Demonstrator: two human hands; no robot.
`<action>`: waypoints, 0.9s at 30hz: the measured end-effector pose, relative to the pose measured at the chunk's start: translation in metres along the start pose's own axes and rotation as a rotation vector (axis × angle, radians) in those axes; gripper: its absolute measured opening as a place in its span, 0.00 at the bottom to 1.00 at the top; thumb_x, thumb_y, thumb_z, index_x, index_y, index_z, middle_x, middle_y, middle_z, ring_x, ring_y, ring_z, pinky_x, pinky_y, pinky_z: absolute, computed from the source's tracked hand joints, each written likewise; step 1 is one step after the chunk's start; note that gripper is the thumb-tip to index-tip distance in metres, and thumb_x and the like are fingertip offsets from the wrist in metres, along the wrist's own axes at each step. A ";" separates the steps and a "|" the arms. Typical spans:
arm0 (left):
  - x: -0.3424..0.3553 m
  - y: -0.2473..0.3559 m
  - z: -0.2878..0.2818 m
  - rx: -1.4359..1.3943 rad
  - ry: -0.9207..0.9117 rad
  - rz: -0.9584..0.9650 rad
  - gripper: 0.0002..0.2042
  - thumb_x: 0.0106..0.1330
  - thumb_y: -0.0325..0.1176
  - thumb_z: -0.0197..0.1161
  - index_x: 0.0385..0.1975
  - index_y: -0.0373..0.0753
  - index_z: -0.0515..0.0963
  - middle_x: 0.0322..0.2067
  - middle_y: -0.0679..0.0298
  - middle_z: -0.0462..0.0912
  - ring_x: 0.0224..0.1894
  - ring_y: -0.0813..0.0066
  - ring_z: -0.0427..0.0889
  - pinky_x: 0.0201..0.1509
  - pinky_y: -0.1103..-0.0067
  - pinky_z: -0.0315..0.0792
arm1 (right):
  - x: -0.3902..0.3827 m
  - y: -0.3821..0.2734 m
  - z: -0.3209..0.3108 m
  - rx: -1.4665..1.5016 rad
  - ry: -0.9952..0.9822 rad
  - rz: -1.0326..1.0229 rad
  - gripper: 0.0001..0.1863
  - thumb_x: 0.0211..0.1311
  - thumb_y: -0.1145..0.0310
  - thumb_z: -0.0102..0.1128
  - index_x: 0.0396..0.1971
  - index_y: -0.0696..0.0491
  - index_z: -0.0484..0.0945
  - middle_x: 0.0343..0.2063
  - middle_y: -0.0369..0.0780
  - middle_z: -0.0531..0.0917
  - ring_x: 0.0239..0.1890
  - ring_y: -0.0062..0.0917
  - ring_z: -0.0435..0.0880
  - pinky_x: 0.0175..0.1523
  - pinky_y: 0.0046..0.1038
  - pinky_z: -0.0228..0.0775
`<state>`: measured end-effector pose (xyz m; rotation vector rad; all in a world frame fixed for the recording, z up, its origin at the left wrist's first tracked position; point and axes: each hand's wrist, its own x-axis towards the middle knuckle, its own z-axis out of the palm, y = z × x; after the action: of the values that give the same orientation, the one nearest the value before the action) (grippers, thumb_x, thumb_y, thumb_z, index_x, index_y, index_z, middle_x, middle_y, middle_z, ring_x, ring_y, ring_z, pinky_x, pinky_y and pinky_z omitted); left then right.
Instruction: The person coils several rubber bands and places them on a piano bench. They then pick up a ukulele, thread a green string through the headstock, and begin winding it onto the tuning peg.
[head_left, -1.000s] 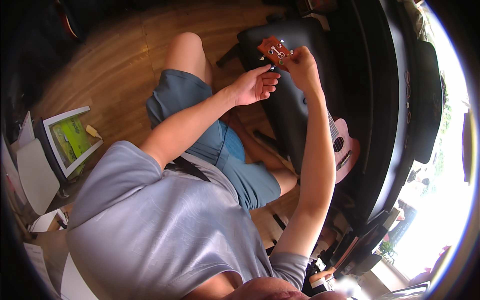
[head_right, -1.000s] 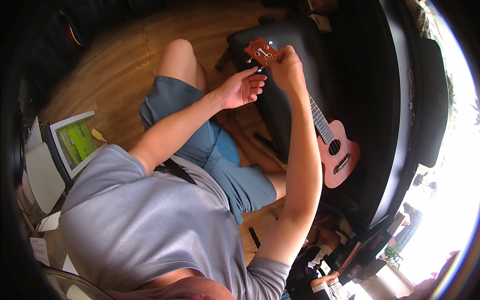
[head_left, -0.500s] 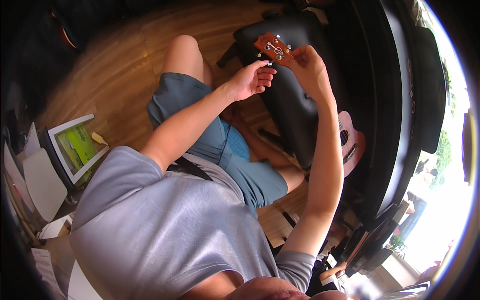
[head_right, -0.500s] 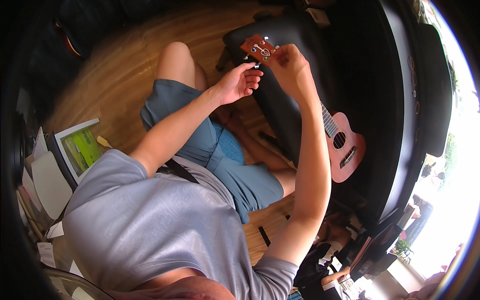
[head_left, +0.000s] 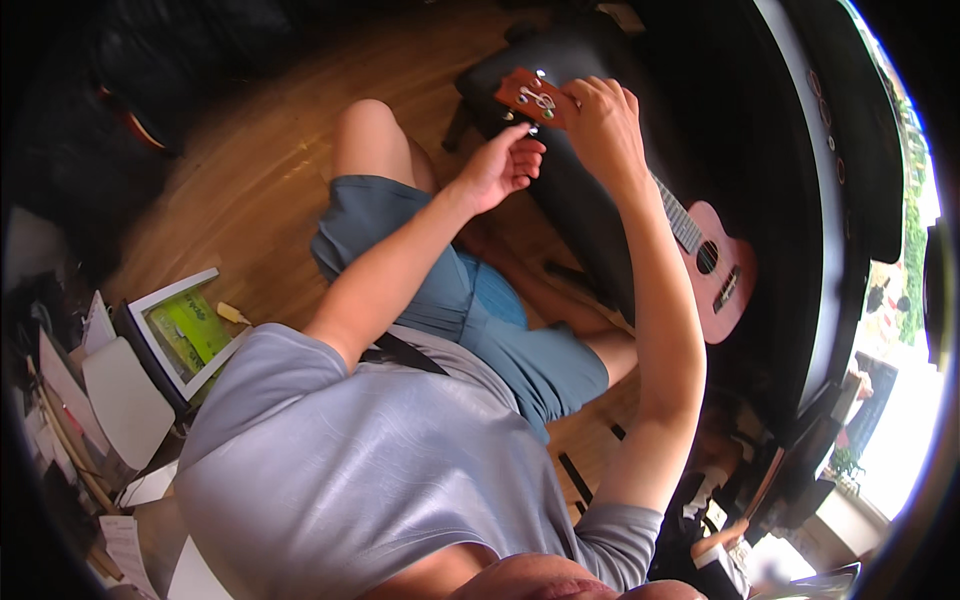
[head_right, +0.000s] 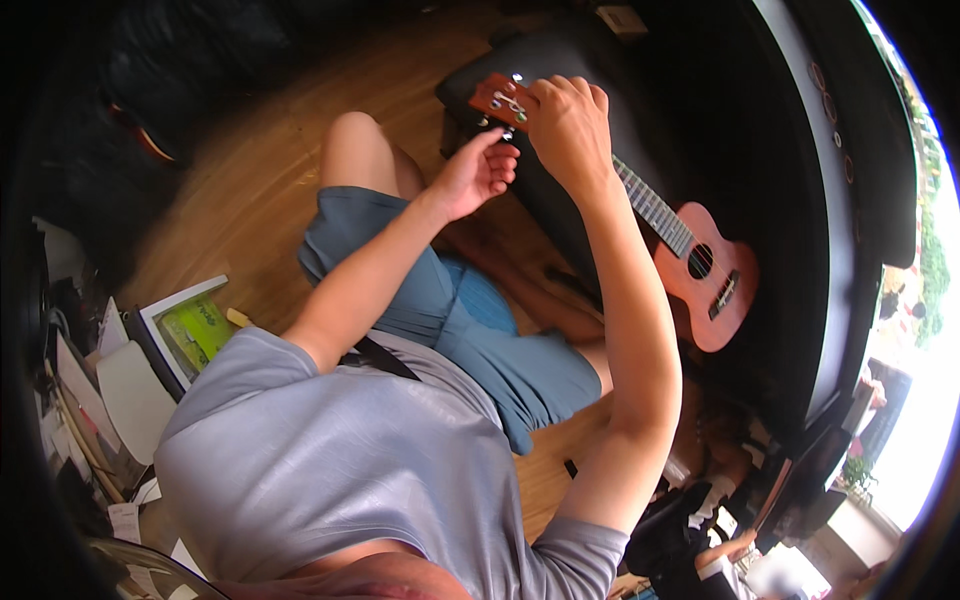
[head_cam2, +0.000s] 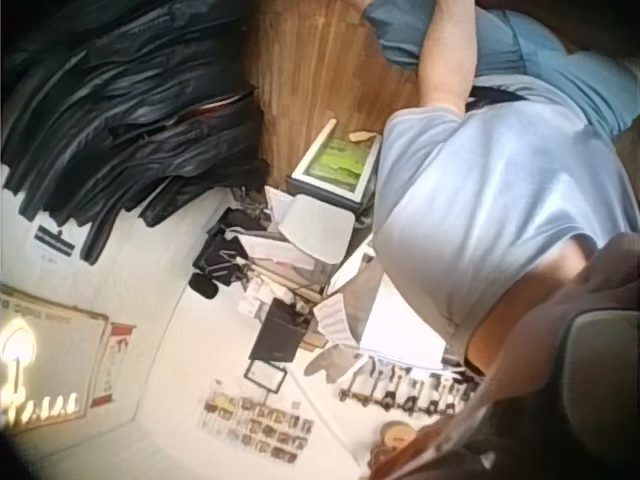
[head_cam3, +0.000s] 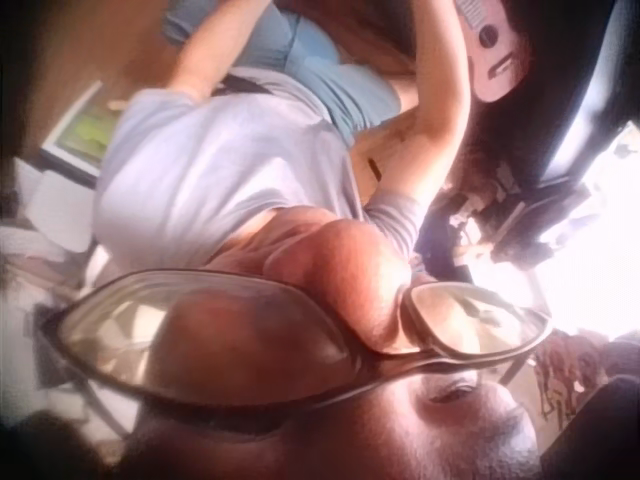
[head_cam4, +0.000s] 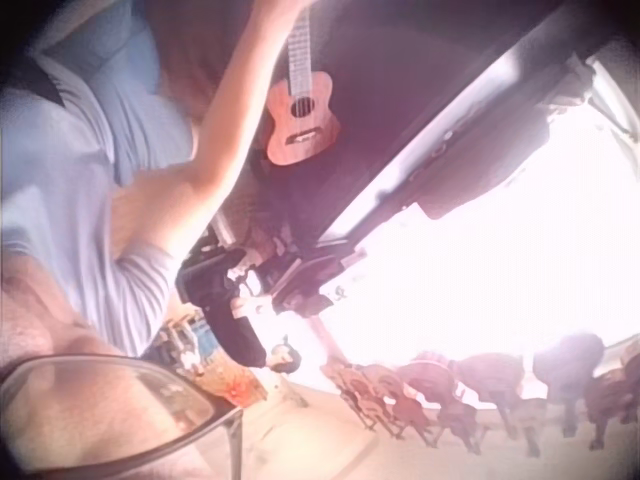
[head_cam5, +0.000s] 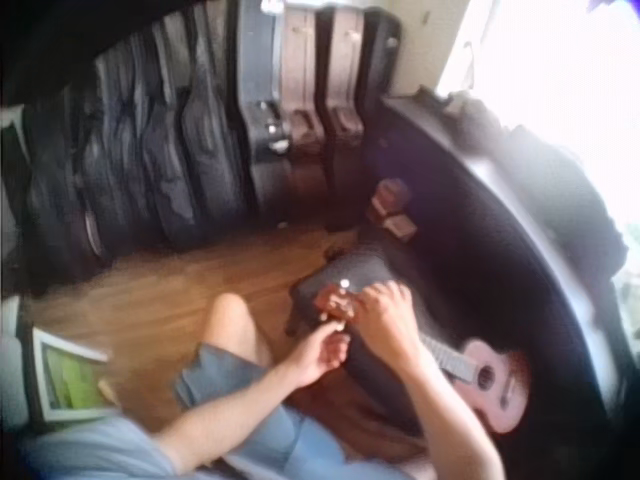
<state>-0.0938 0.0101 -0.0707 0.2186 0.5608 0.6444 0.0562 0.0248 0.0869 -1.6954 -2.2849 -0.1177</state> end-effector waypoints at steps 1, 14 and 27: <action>-0.002 0.004 0.000 0.026 -0.002 0.015 0.19 0.75 0.52 0.63 0.37 0.40 0.85 0.26 0.71 0.84 0.30 0.79 0.82 0.32 0.82 0.71 | 0.003 0.000 0.006 0.042 0.097 -0.068 0.12 0.71 0.63 0.62 0.38 0.55 0.87 0.33 0.40 0.87 0.43 0.37 0.85 0.52 0.39 0.72; -0.019 0.005 0.018 0.527 0.076 0.299 0.22 0.77 0.52 0.61 0.28 0.39 0.82 0.20 0.70 0.80 0.22 0.84 0.78 0.28 0.84 0.69 | 0.004 -0.003 -0.032 0.566 -0.121 0.385 0.15 0.74 0.62 0.62 0.46 0.60 0.84 0.35 0.50 0.89 0.39 0.34 0.91 0.45 0.32 0.79; -0.016 -0.002 0.018 0.974 0.312 0.976 0.10 0.67 0.32 0.76 0.43 0.38 0.84 0.24 0.71 0.79 0.26 0.86 0.75 0.34 0.83 0.73 | -0.087 0.002 -0.011 0.418 0.060 0.363 0.08 0.71 0.66 0.66 0.39 0.56 0.84 0.35 0.44 0.85 0.33 0.41 0.86 0.40 0.39 0.77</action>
<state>-0.0928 -0.0018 -0.0497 1.3833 1.0528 1.3194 0.0835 -0.0577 0.0728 -1.8027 -1.7624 0.3550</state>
